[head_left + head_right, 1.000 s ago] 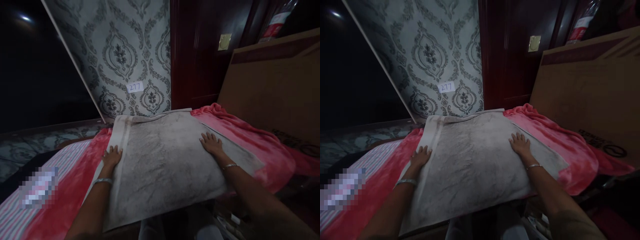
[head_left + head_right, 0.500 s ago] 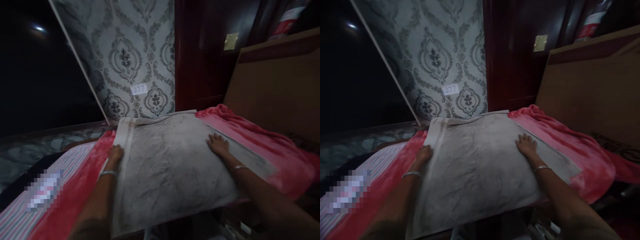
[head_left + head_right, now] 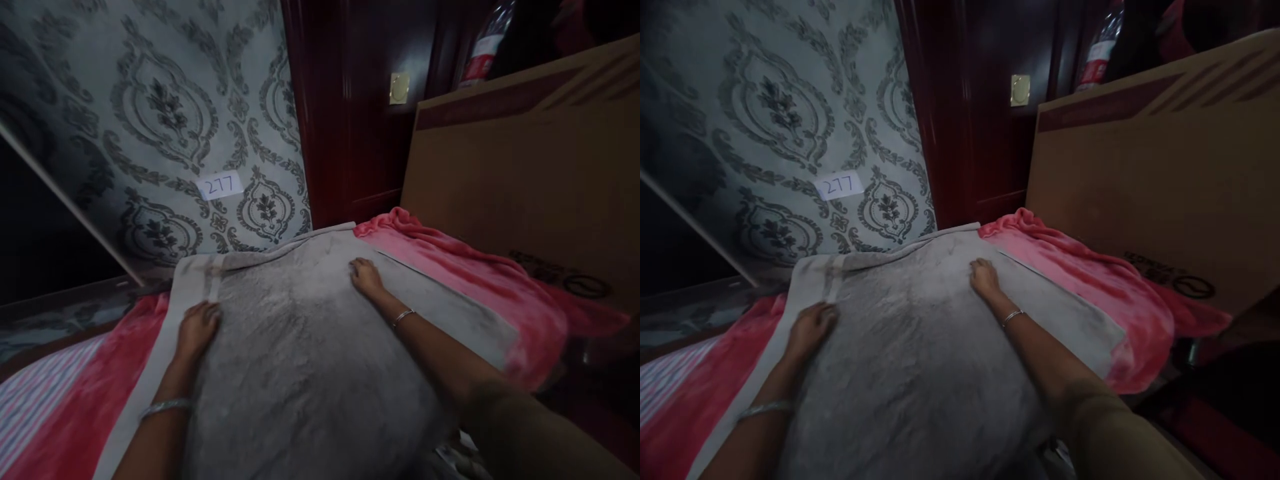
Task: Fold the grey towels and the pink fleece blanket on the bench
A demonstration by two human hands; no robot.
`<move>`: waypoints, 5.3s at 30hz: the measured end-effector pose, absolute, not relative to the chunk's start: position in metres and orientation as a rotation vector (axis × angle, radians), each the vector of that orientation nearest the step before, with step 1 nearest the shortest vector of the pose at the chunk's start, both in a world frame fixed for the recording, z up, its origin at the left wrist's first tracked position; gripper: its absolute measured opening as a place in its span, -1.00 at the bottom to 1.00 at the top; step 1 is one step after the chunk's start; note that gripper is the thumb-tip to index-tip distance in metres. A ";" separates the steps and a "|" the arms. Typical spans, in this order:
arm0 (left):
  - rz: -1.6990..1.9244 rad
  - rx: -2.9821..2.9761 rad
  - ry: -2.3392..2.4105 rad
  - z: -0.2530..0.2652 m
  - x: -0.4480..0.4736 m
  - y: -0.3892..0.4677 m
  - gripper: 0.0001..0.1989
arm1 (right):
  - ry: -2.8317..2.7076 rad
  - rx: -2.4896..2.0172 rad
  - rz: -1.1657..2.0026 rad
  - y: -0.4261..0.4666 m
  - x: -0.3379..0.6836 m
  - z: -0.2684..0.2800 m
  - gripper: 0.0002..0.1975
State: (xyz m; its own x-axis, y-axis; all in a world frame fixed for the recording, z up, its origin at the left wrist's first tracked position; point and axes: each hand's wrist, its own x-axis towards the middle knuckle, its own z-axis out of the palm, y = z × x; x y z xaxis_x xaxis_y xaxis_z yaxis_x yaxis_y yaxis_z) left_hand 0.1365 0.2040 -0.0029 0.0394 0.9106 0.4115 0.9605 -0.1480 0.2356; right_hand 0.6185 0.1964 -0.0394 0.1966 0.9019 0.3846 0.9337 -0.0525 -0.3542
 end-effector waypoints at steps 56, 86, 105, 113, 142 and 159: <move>-0.639 -2.350 -1.837 -0.011 0.193 0.210 -0.90 | -2.235 -1.169 0.096 0.209 0.579 -0.059 -0.68; -0.668 -2.464 -1.686 -0.021 0.188 0.210 -0.96 | -2.236 -1.394 0.042 0.202 0.570 -0.050 -0.88; -0.110 -2.538 -1.855 -0.018 0.187 0.133 -0.45 | -2.221 -1.793 -0.022 0.181 0.552 -0.033 -0.73; -0.190 -2.399 -1.851 -0.047 0.187 -0.005 -0.45 | -2.222 -1.836 -0.006 0.144 0.545 -0.043 -0.57; -0.376 -2.362 -1.582 -0.066 0.255 -0.134 -0.18 | -2.338 -1.401 -0.214 -0.115 0.538 -0.100 -0.12; -0.415 -2.441 -1.586 -0.060 0.253 -0.138 -0.26 | -2.178 -1.059 -0.161 -0.121 0.546 -0.104 -0.62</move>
State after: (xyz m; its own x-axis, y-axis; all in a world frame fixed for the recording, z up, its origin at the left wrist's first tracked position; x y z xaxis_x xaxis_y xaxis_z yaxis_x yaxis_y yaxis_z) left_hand 0.2526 -0.1382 -0.0600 0.3846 0.8584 0.3396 0.9147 -0.4038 -0.0152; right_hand 0.5459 -0.1211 -0.1044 -0.4210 0.6439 0.6389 0.7306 0.6581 -0.1818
